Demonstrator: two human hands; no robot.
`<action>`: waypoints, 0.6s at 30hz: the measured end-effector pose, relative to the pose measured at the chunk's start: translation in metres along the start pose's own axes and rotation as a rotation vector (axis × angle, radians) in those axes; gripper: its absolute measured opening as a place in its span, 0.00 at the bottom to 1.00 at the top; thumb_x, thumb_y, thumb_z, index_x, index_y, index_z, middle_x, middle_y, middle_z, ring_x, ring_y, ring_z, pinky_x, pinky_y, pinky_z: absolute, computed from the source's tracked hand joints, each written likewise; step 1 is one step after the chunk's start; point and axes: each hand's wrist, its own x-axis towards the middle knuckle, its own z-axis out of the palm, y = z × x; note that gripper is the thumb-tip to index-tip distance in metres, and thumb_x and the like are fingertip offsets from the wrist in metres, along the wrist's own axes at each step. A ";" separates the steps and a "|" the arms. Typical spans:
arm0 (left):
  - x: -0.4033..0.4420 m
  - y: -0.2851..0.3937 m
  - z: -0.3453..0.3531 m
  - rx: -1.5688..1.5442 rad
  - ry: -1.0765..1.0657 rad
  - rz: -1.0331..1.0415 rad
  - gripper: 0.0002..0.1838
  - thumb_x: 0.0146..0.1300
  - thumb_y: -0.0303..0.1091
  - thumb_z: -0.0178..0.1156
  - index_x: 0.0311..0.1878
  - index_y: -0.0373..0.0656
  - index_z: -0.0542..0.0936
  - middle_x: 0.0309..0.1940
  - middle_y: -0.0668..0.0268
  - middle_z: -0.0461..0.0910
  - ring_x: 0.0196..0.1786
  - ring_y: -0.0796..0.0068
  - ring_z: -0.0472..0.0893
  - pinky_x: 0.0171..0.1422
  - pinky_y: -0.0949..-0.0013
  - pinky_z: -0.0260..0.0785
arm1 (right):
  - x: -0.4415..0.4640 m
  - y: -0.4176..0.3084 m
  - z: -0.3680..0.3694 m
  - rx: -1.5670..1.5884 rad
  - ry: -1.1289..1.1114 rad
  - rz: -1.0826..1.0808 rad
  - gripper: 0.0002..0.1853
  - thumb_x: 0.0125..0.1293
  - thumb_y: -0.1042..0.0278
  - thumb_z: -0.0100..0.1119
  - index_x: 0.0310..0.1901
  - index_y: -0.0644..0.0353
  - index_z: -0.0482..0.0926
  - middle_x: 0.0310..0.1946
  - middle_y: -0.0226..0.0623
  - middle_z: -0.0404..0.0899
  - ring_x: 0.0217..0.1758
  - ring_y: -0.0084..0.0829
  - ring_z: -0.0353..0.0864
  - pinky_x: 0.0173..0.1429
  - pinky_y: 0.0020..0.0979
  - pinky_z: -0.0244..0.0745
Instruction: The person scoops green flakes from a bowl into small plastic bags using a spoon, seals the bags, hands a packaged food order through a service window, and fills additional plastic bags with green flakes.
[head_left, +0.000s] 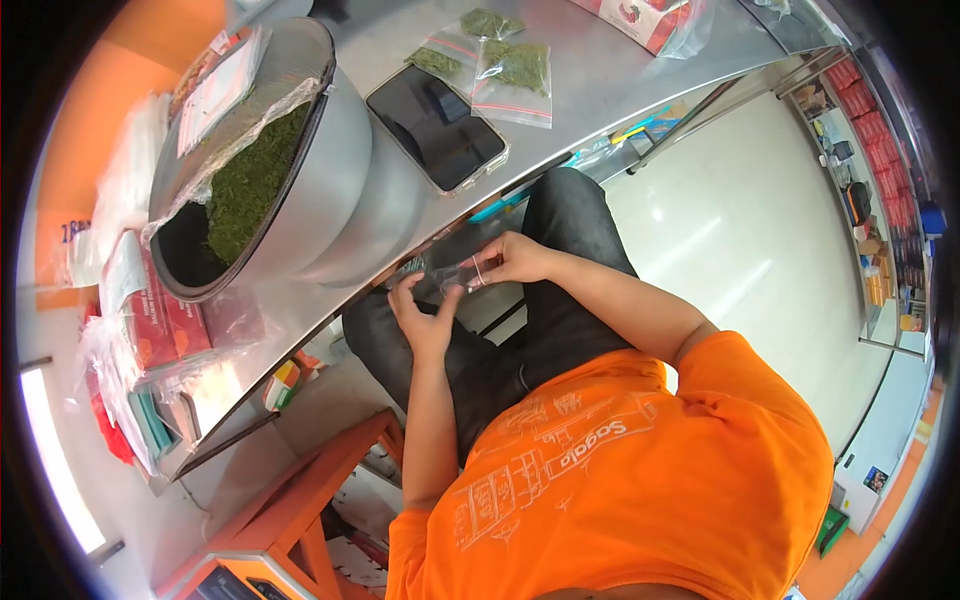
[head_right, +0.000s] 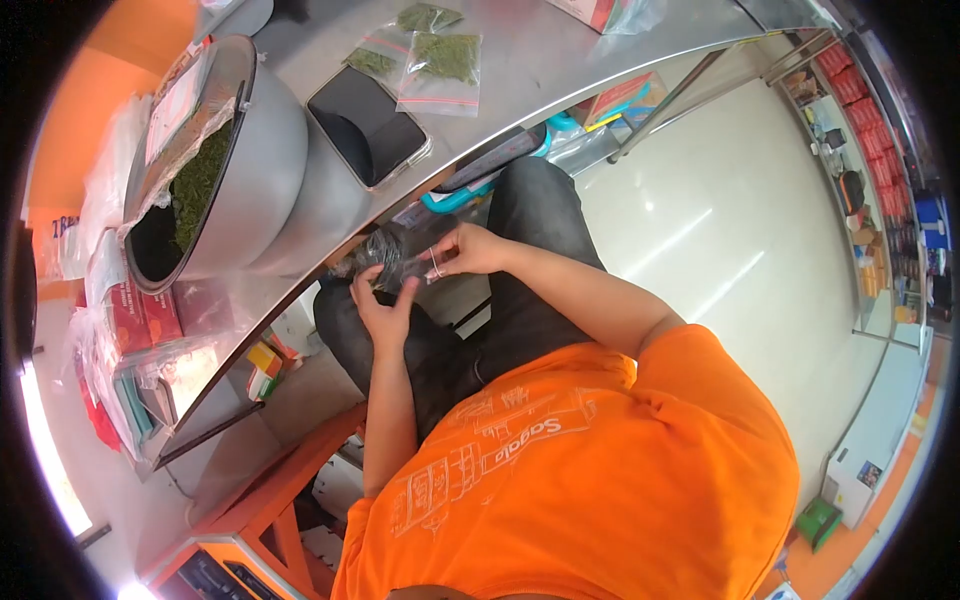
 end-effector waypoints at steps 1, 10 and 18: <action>0.007 0.032 -0.009 0.095 -0.030 0.152 0.26 0.55 0.41 0.77 0.54 0.41 0.81 0.50 0.60 0.83 0.53 0.62 0.81 0.62 0.58 0.67 | -0.002 -0.002 0.000 -0.019 0.008 -0.045 0.16 0.62 0.61 0.74 0.43 0.66 0.88 0.38 0.36 0.88 0.37 0.21 0.81 0.44 0.27 0.76; 0.000 0.031 -0.002 -0.007 -0.311 0.196 0.32 0.46 0.36 0.81 0.56 0.41 0.82 0.49 0.61 0.84 0.53 0.58 0.82 0.64 0.59 0.68 | -0.004 -0.002 0.013 0.081 -0.156 0.110 0.15 0.69 0.57 0.66 0.45 0.61 0.89 0.29 0.32 0.85 0.30 0.20 0.80 0.37 0.26 0.77; -0.004 0.016 0.006 -0.181 -0.286 0.135 0.28 0.48 0.29 0.80 0.54 0.38 0.83 0.43 0.60 0.84 0.46 0.65 0.84 0.54 0.64 0.76 | -0.002 0.014 0.014 0.067 -0.161 0.161 0.14 0.74 0.61 0.58 0.50 0.61 0.86 0.31 0.33 0.85 0.30 0.22 0.82 0.37 0.27 0.79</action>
